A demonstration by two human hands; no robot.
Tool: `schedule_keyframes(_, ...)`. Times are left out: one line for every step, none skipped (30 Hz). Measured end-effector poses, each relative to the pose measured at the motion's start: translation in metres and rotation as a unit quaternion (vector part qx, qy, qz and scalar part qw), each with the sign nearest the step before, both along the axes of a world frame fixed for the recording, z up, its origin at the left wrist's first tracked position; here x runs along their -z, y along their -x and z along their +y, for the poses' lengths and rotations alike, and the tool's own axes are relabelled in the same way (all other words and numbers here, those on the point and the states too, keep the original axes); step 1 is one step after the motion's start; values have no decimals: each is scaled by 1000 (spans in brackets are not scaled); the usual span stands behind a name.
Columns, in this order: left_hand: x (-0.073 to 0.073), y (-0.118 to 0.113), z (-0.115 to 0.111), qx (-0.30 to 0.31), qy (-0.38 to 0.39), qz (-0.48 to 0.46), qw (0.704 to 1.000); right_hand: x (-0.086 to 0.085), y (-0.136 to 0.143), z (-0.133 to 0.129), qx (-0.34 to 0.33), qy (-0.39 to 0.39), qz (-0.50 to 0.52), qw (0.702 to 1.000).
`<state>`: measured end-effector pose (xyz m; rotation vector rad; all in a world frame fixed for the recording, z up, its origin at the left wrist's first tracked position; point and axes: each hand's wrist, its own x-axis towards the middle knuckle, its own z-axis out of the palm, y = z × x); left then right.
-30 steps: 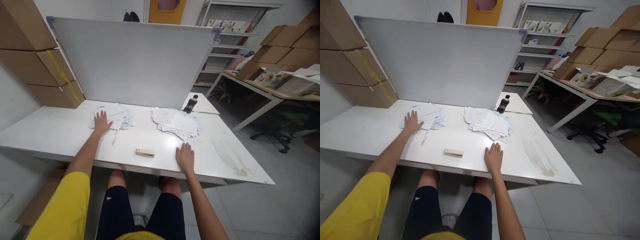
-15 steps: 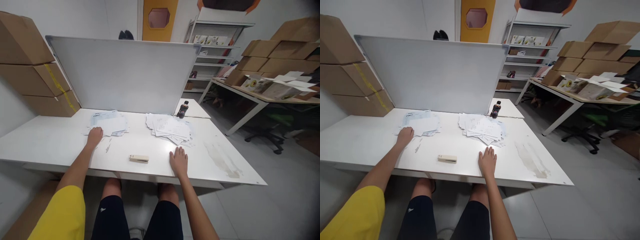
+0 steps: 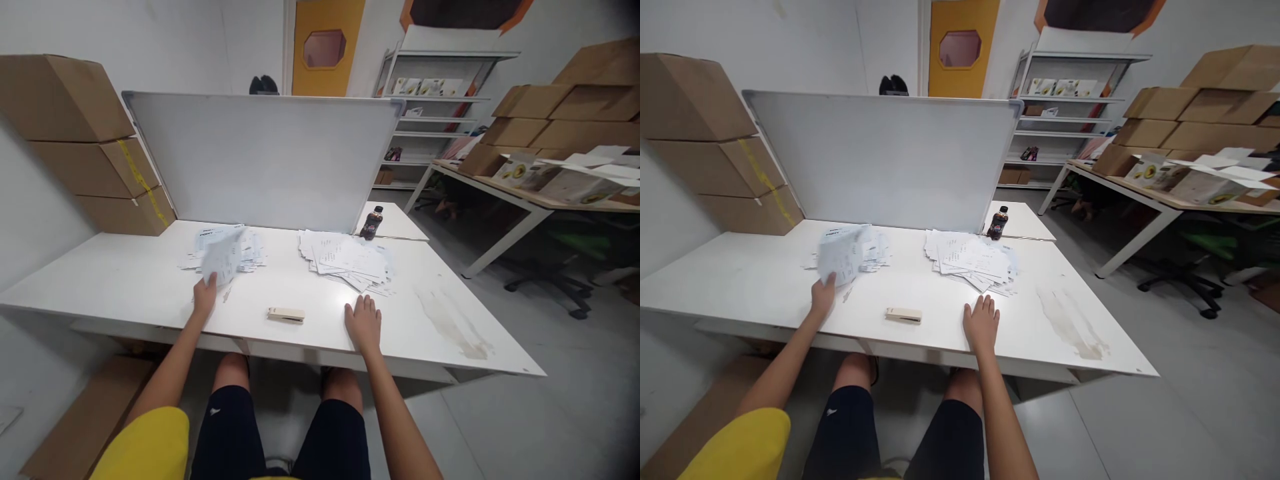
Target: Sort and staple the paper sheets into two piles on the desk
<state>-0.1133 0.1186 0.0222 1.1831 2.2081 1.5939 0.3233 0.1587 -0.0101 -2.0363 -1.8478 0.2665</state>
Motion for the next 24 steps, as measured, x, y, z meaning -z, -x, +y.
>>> schedule_keyframes(3,-18,-14,-36,-48,-85,995,-2,-3,1,-2,-10,18,1000)
schedule_keyframes(6,-37,-29,-41,-83,-159,983,-4,-5,0,-8,-22,45,999)
schedule_keyframes(9,-58,-43,-27,-108,-225,968,-7,-6,-4,-18,-36,85,996)
schedule_keyframes(10,-79,-57,-3,-136,-288,948,-9,-6,-10,-25,-53,134,989)
schedule_keyframes(11,-102,-70,32,-157,-347,924,-11,-3,-20,-29,-72,190,979)
schedule_keyframes(11,-124,-83,70,-169,-397,899,-13,2,-35,-31,-91,251,963)
schedule_keyframes(10,-146,-94,97,-174,-433,879,-14,11,-53,-37,-103,310,944)
schedule_keyframes(9,-167,-105,116,-170,-458,865,-15,21,-73,-48,-106,365,924)
schedule_keyframes(8,-187,-114,129,-159,-476,855,-15,33,-94,-78,-96,419,900)
schedule_keyframes(8,-206,-123,137,-140,-487,851,-14,44,-115,-138,-63,463,873)
schedule_keyframes(9,-223,-132,147,-117,-494,849,-13,53,-133,-166,-44,500,849)
schedule_keyframes(10,-239,-140,158,-92,-496,849,-12,59,-147,-173,-25,521,836)
schedule_keyframes(13,-252,-147,170,-63,-495,850,-12,60,-156,-167,-11,533,829)
schedule_keyframes(16,-262,-153,182,-35,-490,852,-12,57,-160,-147,-3,538,830)
schedule_keyframes(19,-269,-158,195,-7,-481,855,-13,49,-160,-122,2,536,835)
schedule_keyframes(22,-273,-162,206,16,-469,858,-14,39,-155,-97,5,534,840)
schedule_keyframes(25,-275,-164,213,33,-456,864,-16,25,-149,-78,7,533,842)
schedule_keyframes(27,-273,-164,215,40,-443,869,-19,11,-142,-67,11,533,844)
schedule_keyframes(29,-270,-163,213,38,-432,876,-22,-3,-136,-59,17,532,845)
schedule_keyframes(30,-265,-160,206,29,-424,881,-24,-15,-131,-55,28,531,845)
schedule_keyframes(31,-260,-157,196,17,-419,886,-26,-24,-127,-52,43,530,845)
schedule_keyframes(31,-255,-154,186,5,-416,890,-28,-32,-126,-51,61,532,843)
schedule_keyframes(31,-250,-150,179,-3,-411,894,-29,-36,-125,-51,81,536,839)
schedule_keyframes(31,-246,-148,175,-5,-403,898,-29,-39,-126,-53,97,544,832)
